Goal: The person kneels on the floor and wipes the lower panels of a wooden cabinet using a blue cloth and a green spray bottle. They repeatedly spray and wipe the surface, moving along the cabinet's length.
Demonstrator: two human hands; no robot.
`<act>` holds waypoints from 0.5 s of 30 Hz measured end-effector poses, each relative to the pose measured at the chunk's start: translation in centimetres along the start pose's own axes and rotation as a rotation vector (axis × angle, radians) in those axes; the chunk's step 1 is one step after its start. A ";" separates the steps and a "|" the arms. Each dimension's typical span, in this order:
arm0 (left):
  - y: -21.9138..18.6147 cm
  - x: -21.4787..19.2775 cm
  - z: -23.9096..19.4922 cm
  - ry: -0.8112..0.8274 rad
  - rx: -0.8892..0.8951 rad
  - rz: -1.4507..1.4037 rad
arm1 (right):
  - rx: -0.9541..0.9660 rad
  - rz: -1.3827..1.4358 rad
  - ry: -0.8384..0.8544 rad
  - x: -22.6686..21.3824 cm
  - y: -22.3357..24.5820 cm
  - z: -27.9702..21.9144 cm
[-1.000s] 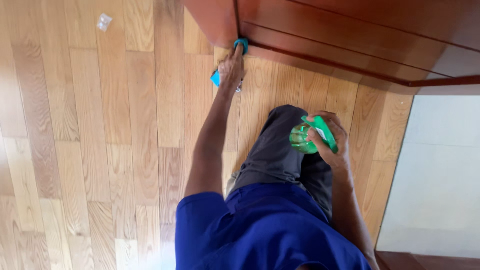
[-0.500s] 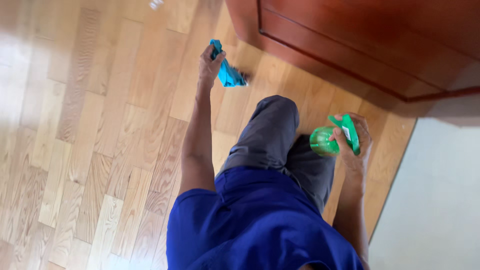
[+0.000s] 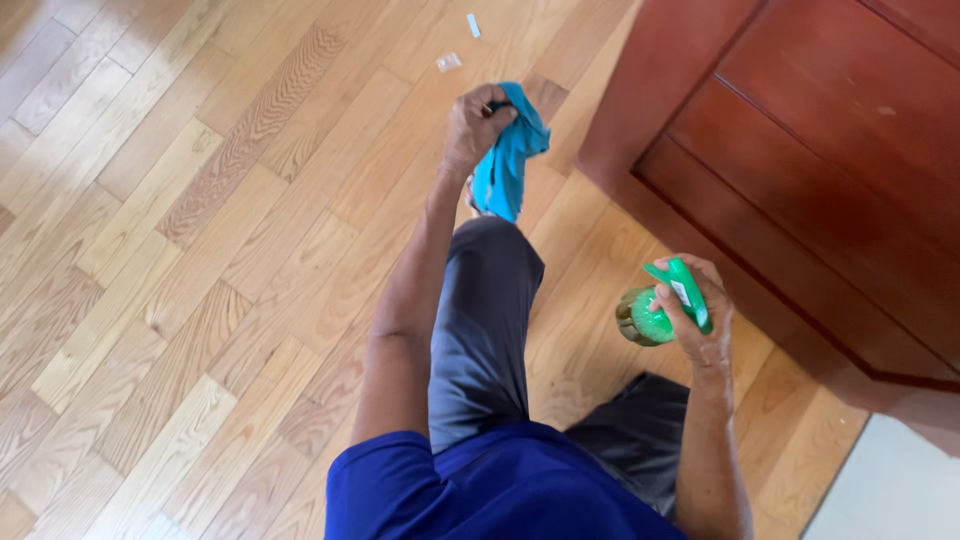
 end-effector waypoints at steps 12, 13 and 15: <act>8.1 -6.7 12.9 0.346 0.070 0.067 | 0.000 -0.021 -0.065 17.9 1.1 21.6; 9.1 -8.2 14.0 0.306 0.083 0.045 | -0.012 -0.029 -0.076 18.8 1.9 23.0; 11.1 -10.3 14.9 0.227 0.090 -0.008 | -0.028 -0.034 -0.095 19.8 3.6 24.9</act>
Point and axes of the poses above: each hand's wrist, its own z-axis towards the middle knuckle, its own x-axis out of the palm, y = z × x, the point moved 6 cm from there along z, towards the middle knuckle, and after that the axes turned 10 degrees about x, right-handed, at the moved point
